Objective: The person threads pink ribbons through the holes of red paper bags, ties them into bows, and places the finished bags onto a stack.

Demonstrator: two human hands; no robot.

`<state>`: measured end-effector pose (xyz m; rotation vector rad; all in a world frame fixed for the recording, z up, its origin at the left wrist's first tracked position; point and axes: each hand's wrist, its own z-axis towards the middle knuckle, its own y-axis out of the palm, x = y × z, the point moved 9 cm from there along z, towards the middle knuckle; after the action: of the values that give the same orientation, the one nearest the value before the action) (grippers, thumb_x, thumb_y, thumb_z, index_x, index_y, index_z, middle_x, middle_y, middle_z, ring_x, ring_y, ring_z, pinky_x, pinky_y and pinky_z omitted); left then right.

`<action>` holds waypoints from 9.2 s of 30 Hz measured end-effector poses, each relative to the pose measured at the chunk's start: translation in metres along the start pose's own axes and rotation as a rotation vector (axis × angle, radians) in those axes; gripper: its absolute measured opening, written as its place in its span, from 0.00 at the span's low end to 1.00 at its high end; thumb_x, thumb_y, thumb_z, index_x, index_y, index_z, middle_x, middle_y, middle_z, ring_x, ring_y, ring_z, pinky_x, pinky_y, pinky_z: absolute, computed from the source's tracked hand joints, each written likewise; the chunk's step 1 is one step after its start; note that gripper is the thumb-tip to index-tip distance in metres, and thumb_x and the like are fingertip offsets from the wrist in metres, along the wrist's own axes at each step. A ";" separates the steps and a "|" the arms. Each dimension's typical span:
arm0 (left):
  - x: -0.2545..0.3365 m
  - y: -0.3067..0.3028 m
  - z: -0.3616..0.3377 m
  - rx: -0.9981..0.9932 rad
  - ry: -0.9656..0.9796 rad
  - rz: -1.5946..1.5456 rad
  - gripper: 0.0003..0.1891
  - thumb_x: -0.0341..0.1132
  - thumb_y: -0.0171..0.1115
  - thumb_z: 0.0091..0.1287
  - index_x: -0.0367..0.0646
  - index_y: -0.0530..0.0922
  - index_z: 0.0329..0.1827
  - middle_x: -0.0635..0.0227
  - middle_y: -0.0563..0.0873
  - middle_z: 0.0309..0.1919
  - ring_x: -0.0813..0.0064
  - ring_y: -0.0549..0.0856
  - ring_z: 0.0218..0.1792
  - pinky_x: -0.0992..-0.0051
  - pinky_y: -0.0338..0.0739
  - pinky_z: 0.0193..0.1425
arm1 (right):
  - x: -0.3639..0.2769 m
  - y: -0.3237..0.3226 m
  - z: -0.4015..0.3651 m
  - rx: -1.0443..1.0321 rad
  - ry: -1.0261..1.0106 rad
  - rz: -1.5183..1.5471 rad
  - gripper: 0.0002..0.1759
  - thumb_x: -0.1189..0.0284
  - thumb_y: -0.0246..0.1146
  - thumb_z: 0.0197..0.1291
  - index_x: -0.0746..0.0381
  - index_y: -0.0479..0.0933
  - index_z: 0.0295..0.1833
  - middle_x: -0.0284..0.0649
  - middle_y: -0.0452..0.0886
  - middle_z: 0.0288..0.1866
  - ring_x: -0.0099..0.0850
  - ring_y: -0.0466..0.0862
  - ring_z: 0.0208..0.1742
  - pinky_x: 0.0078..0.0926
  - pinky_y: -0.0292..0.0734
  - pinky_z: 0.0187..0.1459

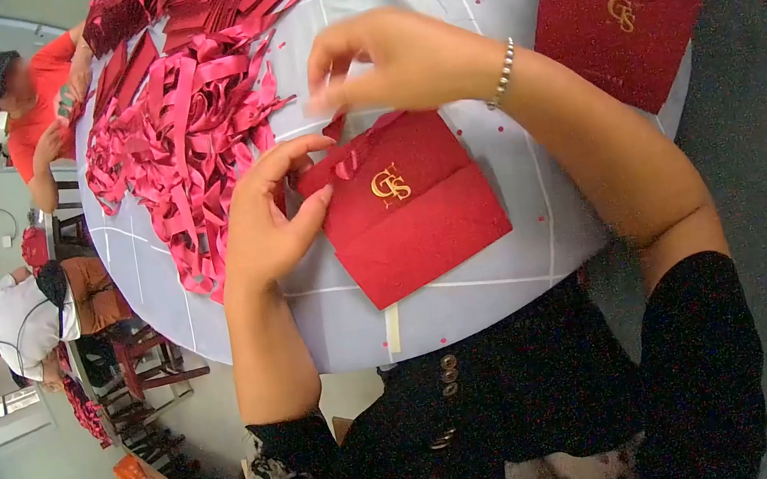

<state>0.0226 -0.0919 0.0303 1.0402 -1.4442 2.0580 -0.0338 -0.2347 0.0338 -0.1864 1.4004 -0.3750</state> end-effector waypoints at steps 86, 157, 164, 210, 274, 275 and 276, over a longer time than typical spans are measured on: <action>0.003 0.004 -0.006 0.249 -0.047 -0.040 0.04 0.25 0.67 0.56 0.36 0.81 0.33 0.56 0.84 0.28 0.61 0.85 0.31 0.65 0.77 0.34 | -0.067 0.068 -0.032 0.224 -0.232 -0.869 0.06 0.75 0.64 0.51 0.65 0.74 0.29 0.52 0.78 0.25 0.52 0.80 0.27 0.47 0.78 0.34; 0.084 0.016 -0.016 -0.061 0.304 0.159 0.08 0.28 0.75 0.50 0.41 0.83 0.31 0.67 0.82 0.26 0.64 0.81 0.30 0.67 0.70 0.39 | 0.032 0.061 -0.017 -0.215 0.529 0.512 0.15 0.65 0.56 0.75 0.64 0.76 0.56 0.32 0.80 0.46 0.18 0.77 0.46 0.19 0.74 0.48; 0.072 0.023 -0.013 -0.117 0.261 0.087 0.08 0.28 0.74 0.52 0.39 0.83 0.33 0.65 0.84 0.27 0.65 0.83 0.31 0.68 0.71 0.45 | 0.033 0.088 -0.010 -0.370 0.444 0.710 0.14 0.66 0.60 0.72 0.66 0.82 0.44 0.28 0.80 0.30 0.19 0.76 0.29 0.21 0.73 0.32; -0.056 -0.008 -0.009 0.285 -0.439 -0.090 0.15 0.36 0.56 0.71 0.37 0.80 0.27 0.63 0.80 0.18 0.77 0.78 0.21 0.72 0.73 0.29 | 0.023 -0.059 -0.017 0.147 0.222 -0.594 0.14 0.67 0.75 0.52 0.66 0.79 0.33 0.40 0.83 0.25 0.29 0.80 0.25 0.28 0.76 0.31; -0.042 -0.005 -0.003 0.107 -0.298 -0.252 0.10 0.26 0.71 0.61 0.41 0.79 0.43 0.80 0.82 0.33 0.89 0.76 0.32 0.84 0.71 0.36 | -0.017 0.032 -0.014 0.031 -0.022 -0.127 0.13 0.80 0.57 0.67 0.69 0.80 0.55 0.44 0.83 0.33 0.34 0.85 0.35 0.28 0.78 0.39; -0.042 -0.005 -0.003 0.108 -0.309 -0.273 0.10 0.26 0.71 0.61 0.41 0.79 0.44 0.80 0.82 0.33 0.90 0.76 0.32 0.84 0.71 0.37 | -0.016 0.033 -0.014 0.038 -0.015 -0.119 0.13 0.80 0.57 0.67 0.69 0.80 0.55 0.44 0.83 0.33 0.34 0.85 0.35 0.28 0.78 0.39; -0.042 -0.006 -0.004 0.112 -0.320 -0.292 0.11 0.26 0.71 0.61 0.41 0.80 0.45 0.81 0.82 0.34 0.90 0.76 0.33 0.85 0.71 0.37 | -0.010 0.034 -0.014 0.058 0.048 -0.082 0.12 0.80 0.57 0.67 0.70 0.80 0.53 0.42 0.84 0.33 0.30 0.85 0.34 0.26 0.79 0.38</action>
<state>0.0521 -0.0830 0.0012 1.5839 -1.2363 1.8383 -0.0438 -0.1983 0.0287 -0.1887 1.4308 -0.4896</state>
